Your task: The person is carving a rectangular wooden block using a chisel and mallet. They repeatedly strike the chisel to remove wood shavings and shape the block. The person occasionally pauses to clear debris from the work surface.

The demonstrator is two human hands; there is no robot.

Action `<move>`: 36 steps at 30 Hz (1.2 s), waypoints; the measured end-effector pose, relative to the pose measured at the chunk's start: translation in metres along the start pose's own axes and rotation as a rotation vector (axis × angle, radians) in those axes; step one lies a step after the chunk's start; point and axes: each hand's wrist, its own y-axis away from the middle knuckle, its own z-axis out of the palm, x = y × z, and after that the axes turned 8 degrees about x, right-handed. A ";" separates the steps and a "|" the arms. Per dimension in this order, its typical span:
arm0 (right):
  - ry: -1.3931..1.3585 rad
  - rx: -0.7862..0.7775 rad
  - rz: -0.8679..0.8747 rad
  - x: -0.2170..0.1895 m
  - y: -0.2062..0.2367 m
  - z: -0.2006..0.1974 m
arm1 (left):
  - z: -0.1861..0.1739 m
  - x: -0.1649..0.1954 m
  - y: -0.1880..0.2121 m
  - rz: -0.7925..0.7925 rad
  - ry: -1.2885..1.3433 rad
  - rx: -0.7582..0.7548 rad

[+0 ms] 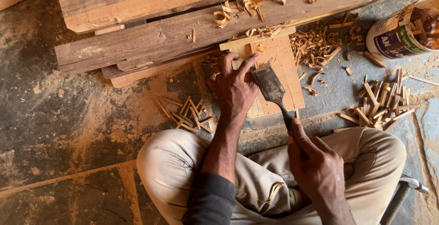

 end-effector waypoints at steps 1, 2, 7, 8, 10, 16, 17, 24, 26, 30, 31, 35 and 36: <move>0.026 -0.030 0.011 -0.003 -0.001 -0.002 | 0.005 -0.002 0.001 0.013 -0.012 0.045; 0.036 -0.033 0.002 -0.006 -0.002 -0.004 | 0.010 -0.003 0.003 0.028 -0.023 0.092; 0.115 -0.076 0.004 -0.021 -0.004 0.001 | 0.038 -0.009 0.006 0.062 0.291 0.382; 0.134 -0.059 -0.006 -0.024 -0.005 0.006 | 0.042 -0.009 0.006 0.080 0.314 0.404; 0.173 -0.029 -0.024 -0.026 -0.004 0.018 | 0.047 -0.010 0.007 0.038 0.468 0.385; 0.187 0.049 -0.071 -0.025 0.001 0.036 | 0.046 -0.009 0.011 -0.026 0.531 0.303; 0.191 0.061 -0.079 -0.026 0.000 0.036 | 0.044 -0.009 0.011 -0.037 0.522 0.289; 0.168 0.035 -0.052 -0.030 -0.037 0.051 | 0.031 -0.003 0.007 0.006 0.438 0.288; 0.166 0.060 -0.068 -0.031 -0.039 0.058 | 0.025 -0.001 0.009 -0.016 0.439 0.271; 0.129 0.062 -0.103 -0.025 -0.036 0.062 | 0.018 0.002 0.005 0.068 0.375 0.287; 0.112 0.059 -0.109 -0.020 -0.037 0.060 | 0.017 0.002 0.003 0.026 0.403 0.289; -1.023 -0.184 0.739 0.015 -0.043 0.044 | 0.014 0.006 -0.002 -0.073 0.483 0.289; -1.144 -0.144 0.799 0.025 -0.043 0.040 | 0.012 0.006 -0.001 -0.087 0.486 0.283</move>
